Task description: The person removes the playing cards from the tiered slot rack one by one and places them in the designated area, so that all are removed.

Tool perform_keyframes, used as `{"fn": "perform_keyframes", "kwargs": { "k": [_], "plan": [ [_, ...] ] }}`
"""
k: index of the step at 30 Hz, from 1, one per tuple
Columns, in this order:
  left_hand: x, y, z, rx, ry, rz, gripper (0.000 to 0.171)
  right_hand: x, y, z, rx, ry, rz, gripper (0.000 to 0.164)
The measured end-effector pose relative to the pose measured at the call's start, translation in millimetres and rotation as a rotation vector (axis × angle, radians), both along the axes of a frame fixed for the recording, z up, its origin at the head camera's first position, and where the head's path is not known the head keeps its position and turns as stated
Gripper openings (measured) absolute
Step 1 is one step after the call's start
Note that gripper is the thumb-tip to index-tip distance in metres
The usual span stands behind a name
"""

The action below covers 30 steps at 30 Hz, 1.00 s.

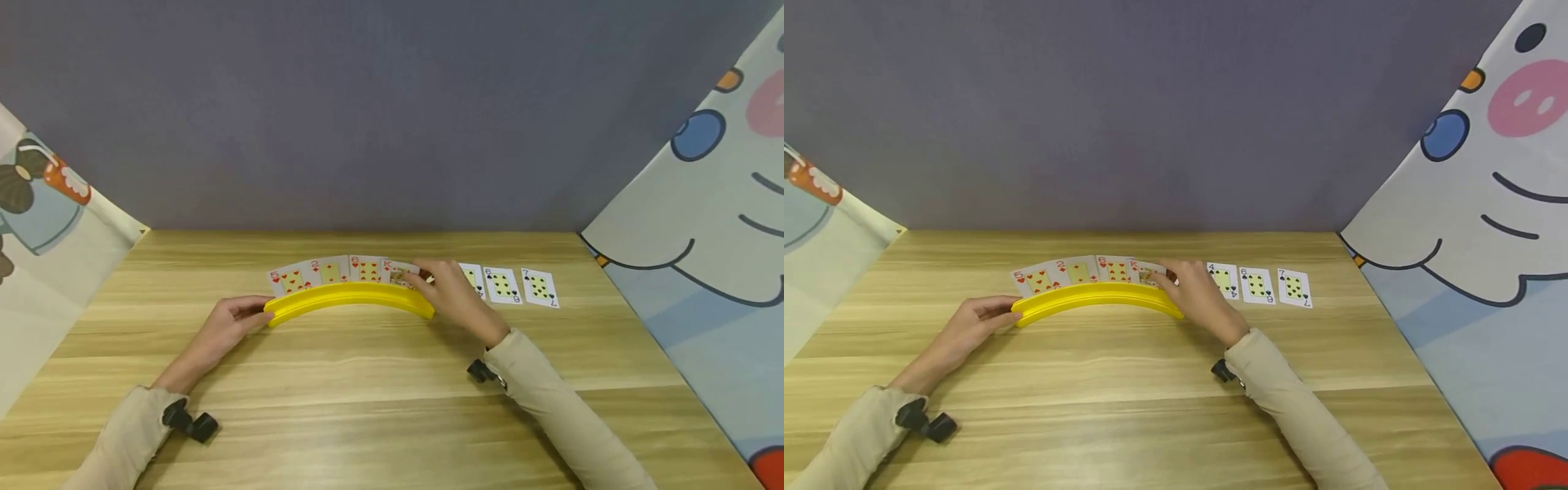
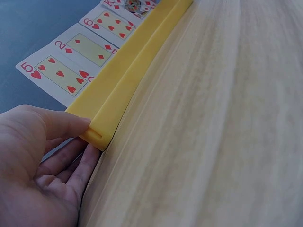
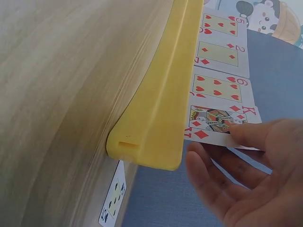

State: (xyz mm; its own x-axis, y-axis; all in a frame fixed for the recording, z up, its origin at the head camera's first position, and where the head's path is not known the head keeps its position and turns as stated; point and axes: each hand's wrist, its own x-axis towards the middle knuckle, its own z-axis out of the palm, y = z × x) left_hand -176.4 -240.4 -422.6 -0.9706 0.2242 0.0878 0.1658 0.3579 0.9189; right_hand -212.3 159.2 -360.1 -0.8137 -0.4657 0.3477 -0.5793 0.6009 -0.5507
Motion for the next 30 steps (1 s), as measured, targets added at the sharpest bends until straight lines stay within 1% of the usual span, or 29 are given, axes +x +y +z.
{"fn": "perform_keyframes", "kwargs": {
  "k": [6, 13, 19, 24, 30],
  "plan": [
    [0.0, -1.4, -1.8, -0.005, -0.004, 0.014, 0.038, -0.4, -1.1, 1.5, -0.008, -0.002, 0.015, 0.028],
    [-1.3, -1.5, -2.3, -0.01, -0.009, -0.003, 0.039, 2.0, 0.4, 5.7, -0.012, -0.004, 0.002, 0.021],
    [-3.7, -0.2, -1.8, -0.007, -0.011, 0.0, 0.038, 4.5, 5.5, 12.9, -0.012, -0.01, -0.032, 0.017],
    [-4.3, 0.8, -1.6, -0.004, -0.01, 0.0, 0.038, 7.6, 13.7, 21.7, -0.023, -0.038, -0.072, 0.021],
    [-2.2, 0.9, -0.5, -0.01, -0.017, 0.019, 0.038, 8.4, 20.5, 33.4, -0.072, -0.011, -0.09, 0.018]
  ]
}}
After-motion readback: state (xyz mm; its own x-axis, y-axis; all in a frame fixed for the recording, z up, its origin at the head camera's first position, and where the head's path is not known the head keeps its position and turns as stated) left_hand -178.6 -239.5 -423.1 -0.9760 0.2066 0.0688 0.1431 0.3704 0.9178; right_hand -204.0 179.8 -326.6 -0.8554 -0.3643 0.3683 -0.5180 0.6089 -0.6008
